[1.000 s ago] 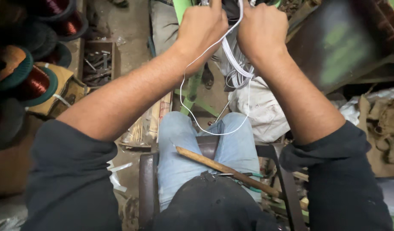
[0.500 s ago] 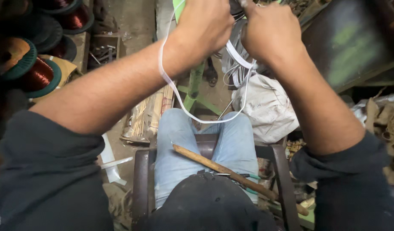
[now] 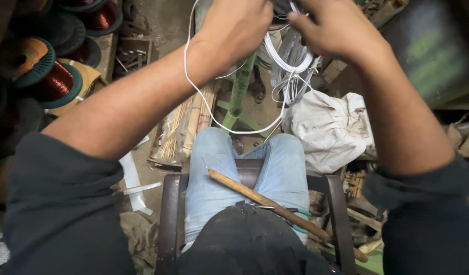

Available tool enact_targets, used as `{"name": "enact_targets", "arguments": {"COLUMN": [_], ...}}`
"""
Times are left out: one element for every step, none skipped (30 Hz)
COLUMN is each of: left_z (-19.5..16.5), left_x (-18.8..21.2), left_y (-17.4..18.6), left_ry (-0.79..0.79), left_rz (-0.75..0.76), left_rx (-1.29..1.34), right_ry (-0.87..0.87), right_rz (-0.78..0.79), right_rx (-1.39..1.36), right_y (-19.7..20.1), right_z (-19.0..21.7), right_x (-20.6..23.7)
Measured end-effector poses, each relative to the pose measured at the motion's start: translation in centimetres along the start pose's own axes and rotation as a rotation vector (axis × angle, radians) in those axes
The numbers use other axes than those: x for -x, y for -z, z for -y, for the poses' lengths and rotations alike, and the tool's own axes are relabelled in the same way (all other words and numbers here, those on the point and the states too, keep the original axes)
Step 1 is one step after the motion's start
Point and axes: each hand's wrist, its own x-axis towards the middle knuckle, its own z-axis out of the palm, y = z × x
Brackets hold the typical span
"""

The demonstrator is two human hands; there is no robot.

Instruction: The person sits in a workshop and winds white wire onto a spool using a green manual winding machine. They handle the wire with both hands, guide it through the machine, and use a wooden stick to assist the winding process.

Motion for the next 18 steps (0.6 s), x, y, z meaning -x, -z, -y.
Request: {"name": "enact_targets", "arguments": {"left_z": [-0.4, -1.1, -1.8, -2.5, -3.1, -3.4, -3.6, -3.5, -3.3, -2.8, -2.1, -1.8, -1.5, -1.3, -1.2, -1.3, -1.4, -1.4], "left_x": [0.2, 0.8, 1.2, 1.2, 1.0, 0.7, 0.5, -0.1, -0.6, -0.9, -1.2, -1.4, -1.4, -1.4, -1.4, -1.4, -1.3, -1.3], "left_y": [0.6, 1.3, 1.9, 2.2, 2.3, 2.4, 2.3, 2.1, 1.9, 1.8, 1.6, 1.5, 1.4, 1.3, 1.2, 0.9, 0.7, 0.4], "left_ry": [0.023, 0.047, 0.071, 0.098, 0.125, 0.148, 0.160, 0.170, 0.183, 0.137, 0.090, 0.043, 0.010, -0.023, -0.061, -0.028, 0.003, 0.034], "left_rz": [0.010, 0.019, 0.031, 0.056, 0.082, 0.113, 0.121, 0.124, 0.126, 0.135, 0.144, 0.153, 0.154, 0.157, 0.157, 0.160, 0.162, 0.163], "left_rx": [-0.032, -0.064, -0.092, -0.083, -0.076, -0.068, -0.085, -0.101, -0.119, -0.154, -0.189, -0.221, -0.204, -0.185, -0.165, -0.143, -0.122, -0.098], "right_ry": [0.035, 0.046, 0.054, 0.061, 0.038, 0.011, -0.023, -0.020, -0.013, -0.002, 0.005, 0.013, 0.020, 0.026, 0.029, 0.032, 0.026, 0.019], "right_rz": [0.000, -0.020, -0.038, -0.056, -0.004, 0.047, 0.097, 0.036, -0.023, -0.081, -0.084, -0.086, -0.084, -0.084, -0.086, -0.090, -0.092, -0.092], "right_rx": [-0.053, 0.015, 0.080, 0.146, 0.183, 0.216, 0.250, 0.262, 0.274, 0.284, 0.319, 0.355, 0.388, 0.398, 0.412, 0.429, 0.418, 0.408], "right_y": [1.3, 2.0, 2.5, 2.8, 2.6, 2.1, 1.5, 1.1, 0.7, 0.3, 0.1, 0.1, 0.0, -0.1, -0.1, -0.1, -0.2, -0.3], "right_z": [0.6, 1.6, 2.6, 3.2, 3.6, 4.0, 4.2, 4.1, 3.8, 3.5, 3.1, 2.6, 2.4, 2.1, 1.9, 1.7, 1.5, 1.3], "right_x": [0.8, 1.8, 2.9, 3.3, 3.2, 3.1, 3.0, 2.7, 2.2, 1.8, 1.6, 1.6, 1.7, 1.8, 2.0, 2.2, 2.4, 2.5]}}
